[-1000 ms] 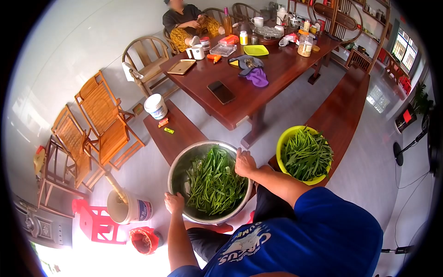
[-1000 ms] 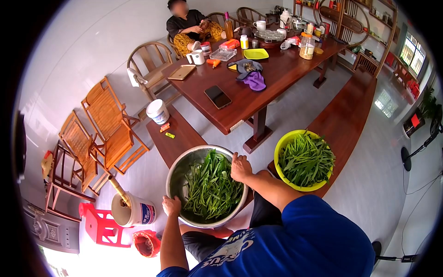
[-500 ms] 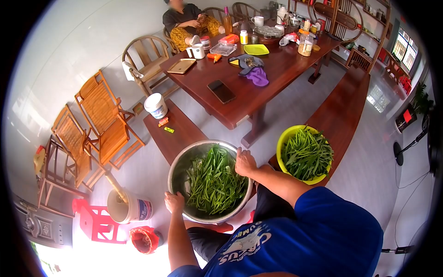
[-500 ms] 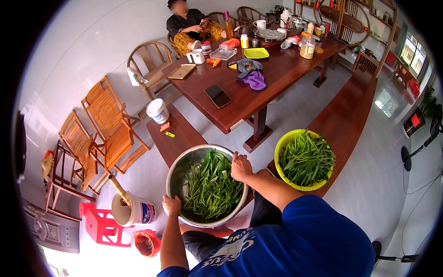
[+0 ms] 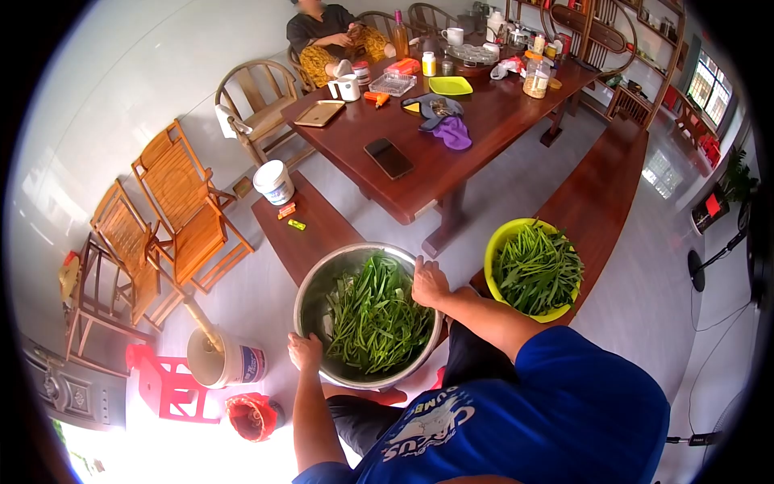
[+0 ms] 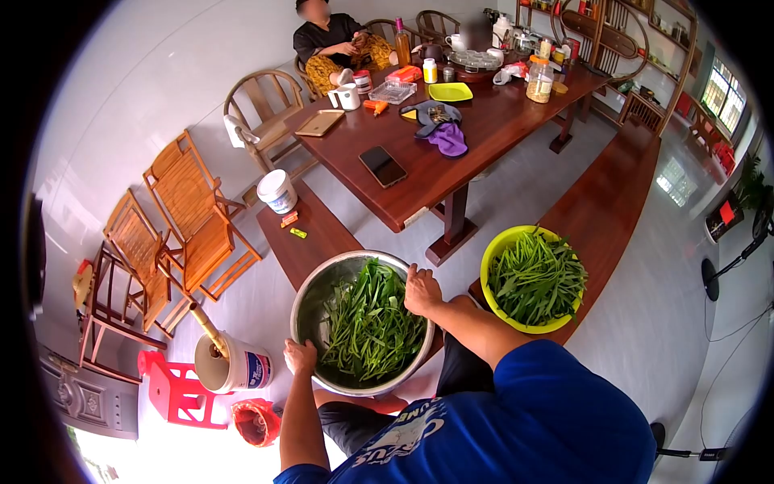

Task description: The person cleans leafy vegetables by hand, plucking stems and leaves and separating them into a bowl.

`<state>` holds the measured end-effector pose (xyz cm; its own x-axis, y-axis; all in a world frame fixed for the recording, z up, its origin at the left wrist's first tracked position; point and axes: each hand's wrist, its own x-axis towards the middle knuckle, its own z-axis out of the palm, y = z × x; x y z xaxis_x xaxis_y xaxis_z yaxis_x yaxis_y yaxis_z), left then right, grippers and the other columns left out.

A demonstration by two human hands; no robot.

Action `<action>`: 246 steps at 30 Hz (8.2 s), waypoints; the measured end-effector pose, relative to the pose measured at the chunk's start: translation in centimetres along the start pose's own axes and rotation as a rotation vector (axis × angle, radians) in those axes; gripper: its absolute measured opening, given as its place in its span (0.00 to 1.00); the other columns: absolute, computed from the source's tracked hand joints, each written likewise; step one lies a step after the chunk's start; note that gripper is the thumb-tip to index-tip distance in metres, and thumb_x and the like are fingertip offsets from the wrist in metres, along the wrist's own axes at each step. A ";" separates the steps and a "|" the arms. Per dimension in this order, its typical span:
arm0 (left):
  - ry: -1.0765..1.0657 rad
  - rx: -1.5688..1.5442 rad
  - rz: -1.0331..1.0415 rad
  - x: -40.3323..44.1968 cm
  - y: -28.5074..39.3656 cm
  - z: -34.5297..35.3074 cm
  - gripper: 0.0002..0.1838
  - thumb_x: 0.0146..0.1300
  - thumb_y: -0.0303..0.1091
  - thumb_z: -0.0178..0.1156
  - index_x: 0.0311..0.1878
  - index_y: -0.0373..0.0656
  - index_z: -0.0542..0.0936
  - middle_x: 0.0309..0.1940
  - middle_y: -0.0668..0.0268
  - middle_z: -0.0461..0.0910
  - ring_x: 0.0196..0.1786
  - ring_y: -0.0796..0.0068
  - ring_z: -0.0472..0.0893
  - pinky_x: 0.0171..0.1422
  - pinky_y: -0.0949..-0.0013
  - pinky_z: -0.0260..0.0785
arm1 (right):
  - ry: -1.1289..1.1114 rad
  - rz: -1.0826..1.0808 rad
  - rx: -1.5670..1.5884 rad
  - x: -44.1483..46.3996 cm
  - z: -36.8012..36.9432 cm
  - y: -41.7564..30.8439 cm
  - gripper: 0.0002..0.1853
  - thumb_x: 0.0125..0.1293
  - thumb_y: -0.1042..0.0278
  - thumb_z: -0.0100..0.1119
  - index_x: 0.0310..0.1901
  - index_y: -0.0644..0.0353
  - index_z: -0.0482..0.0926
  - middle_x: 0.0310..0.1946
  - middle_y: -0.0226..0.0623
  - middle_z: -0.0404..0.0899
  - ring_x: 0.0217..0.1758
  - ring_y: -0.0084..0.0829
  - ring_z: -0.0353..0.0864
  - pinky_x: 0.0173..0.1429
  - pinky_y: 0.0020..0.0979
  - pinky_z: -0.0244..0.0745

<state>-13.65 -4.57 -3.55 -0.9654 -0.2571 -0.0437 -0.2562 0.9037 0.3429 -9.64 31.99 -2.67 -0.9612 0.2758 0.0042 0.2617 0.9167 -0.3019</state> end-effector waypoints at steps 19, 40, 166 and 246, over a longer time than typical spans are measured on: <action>-0.030 0.002 -0.005 -0.1 0.2 -0.5 0.24 0.57 0.38 0.67 0.50 0.33 0.71 0.45 0.38 0.83 0.51 0.39 0.84 0.59 0.47 0.77 | -0.001 0.014 0.008 0.1 0.2 0.1 0.37 0.56 0.73 0.61 0.66 0.80 0.59 0.49 0.65 0.77 0.56 0.57 0.77 0.57 0.46 0.80; -0.029 -0.003 -0.002 -0.1 0.1 -0.4 0.25 0.57 0.39 0.69 0.50 0.33 0.71 0.46 0.38 0.82 0.52 0.38 0.83 0.59 0.46 0.77 | 0.002 -0.007 0.006 0.0 0.2 0.3 0.37 0.57 0.72 0.60 0.66 0.81 0.59 0.48 0.66 0.78 0.55 0.57 0.77 0.59 0.45 0.78; -0.083 0.026 -0.051 0.1 0.4 -0.7 0.21 0.59 0.35 0.56 0.55 0.35 0.72 0.51 0.39 0.83 0.57 0.40 0.82 0.64 0.47 0.75 | 0.058 -0.042 -0.004 0.8 1.7 0.8 0.38 0.61 0.69 0.61 0.69 0.80 0.58 0.51 0.66 0.77 0.58 0.58 0.76 0.60 0.45 0.78; -0.505 0.211 0.210 4.6 7.6 4.8 0.46 0.63 0.59 0.55 0.72 0.29 0.61 0.72 0.38 0.67 0.72 0.40 0.71 0.75 0.47 0.64 | 0.123 0.074 0.412 -25.4 -4.9 16.4 0.10 0.69 0.69 0.63 0.46 0.66 0.83 0.37 0.46 0.85 0.37 0.38 0.86 0.39 0.35 0.81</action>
<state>-20.27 2.77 -5.65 -0.8867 0.0831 -0.4547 -0.0112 0.9796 0.2007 19.49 41.47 -3.07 -0.9170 0.3919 0.0746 0.2488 0.7079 -0.6610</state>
